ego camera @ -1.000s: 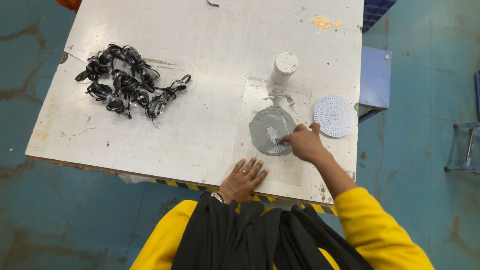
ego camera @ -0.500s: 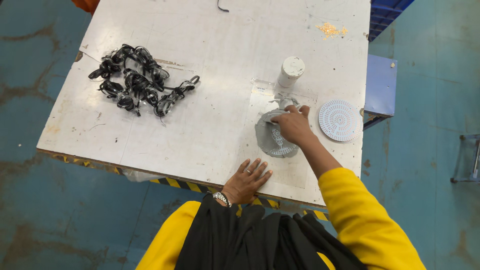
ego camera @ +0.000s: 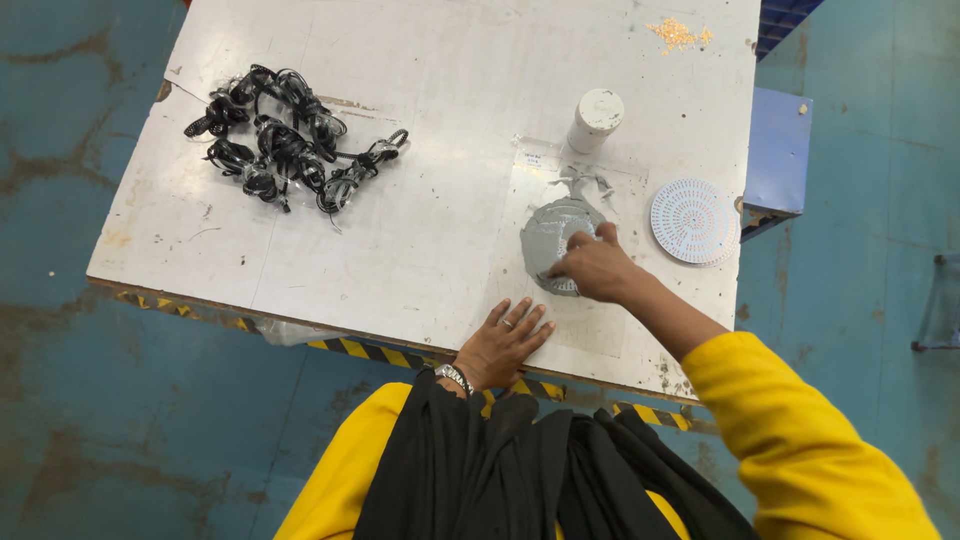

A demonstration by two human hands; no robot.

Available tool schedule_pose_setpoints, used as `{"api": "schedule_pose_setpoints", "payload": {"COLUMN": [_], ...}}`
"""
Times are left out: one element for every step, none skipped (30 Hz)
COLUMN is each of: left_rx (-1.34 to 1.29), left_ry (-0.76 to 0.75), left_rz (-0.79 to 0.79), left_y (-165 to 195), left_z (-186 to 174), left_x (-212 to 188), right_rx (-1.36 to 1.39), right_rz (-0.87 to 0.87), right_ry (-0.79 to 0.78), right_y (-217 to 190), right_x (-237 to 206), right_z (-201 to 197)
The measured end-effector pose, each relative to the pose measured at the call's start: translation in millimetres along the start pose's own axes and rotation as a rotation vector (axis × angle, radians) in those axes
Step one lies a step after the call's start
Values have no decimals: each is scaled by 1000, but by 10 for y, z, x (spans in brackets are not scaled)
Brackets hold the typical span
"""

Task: The person spreads a gray paste onto a circular perforated disc using a small metal spatula. They repeatedly scoop paste from a white container and smooth it over the disc's surface, then place a second disc on top and press it down.

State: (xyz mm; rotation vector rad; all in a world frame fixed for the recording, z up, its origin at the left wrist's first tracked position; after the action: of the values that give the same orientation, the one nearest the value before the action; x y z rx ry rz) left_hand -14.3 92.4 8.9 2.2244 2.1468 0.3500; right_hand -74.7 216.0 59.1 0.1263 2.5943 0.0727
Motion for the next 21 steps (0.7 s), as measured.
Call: {"api": "schedule_pose_setpoints", "payload": {"left_rx": [1,1,2,-5,-12,-18,-12,-8,-1,-3,-7,-16,-13,-4,9,-3,-18,-37,-21,-1,24], "left_ry": [2,4,8,4,-1,-5,-6,-9,-9,-3,0,2,2,4,9,-5,-18,-33,-20,-5,12], "left_rz": [-1,-3,-5,0,3,7,11,15,21,22,22,20,15,14,15,12,9,4,7,10,13], "left_y": [-2,3,-1,1,2,-5,-8,0,0,-6,-7,1,14,10,2,0,-6,-5,13,8,6], "left_z": [-5,-8,-12,-9,-6,-5,-6,-4,-6,-10,-9,-5,1,2,1,18,35,52,39,10,-16], "left_x": [1,-5,0,-1,-3,-4,1,0,2,9,13,13,3,-1,12,13,14,14,8,12,14], "right_rx": [13,27,38,32,27,21,39,59,78,107,137,168,162,155,146,123,101,79,100,120,139], "right_rz": [-13,-27,-39,-35,-31,-26,-15,-4,10,56,101,144,158,175,194,202,209,215,217,219,220], "right_ry": [18,34,53,51,49,49,51,52,56,115,173,226,255,290,331,298,263,223,194,169,149], "right_y": [0,-5,-9,-9,-11,-10,8,27,56,147,250,328,354,385,416,397,363,341,322,309,301], "right_x": [-29,-74,-115,-159,-211,-243,-258,-272,-279,-237,-156,-99,-54,-6,8,30,47,53,27,-3,-24], "right_z": [16,36,47,78,106,114,102,82,51,-68,-207,-323,-395,-479,-561,-540,-514,-456,-379,-323,-281]}}
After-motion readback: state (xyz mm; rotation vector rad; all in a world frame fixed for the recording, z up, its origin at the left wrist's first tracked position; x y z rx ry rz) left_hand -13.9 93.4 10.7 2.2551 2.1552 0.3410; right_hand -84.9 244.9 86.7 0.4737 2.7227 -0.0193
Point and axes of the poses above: each hand's wrist, its own x-axis towards the middle knuckle, its own z-axis out of the palm, y = z × x, the point moved 9 cm from there along x, towards the middle knuckle, and after that the axes turned 9 degrees about z, right-handed, at the moved point
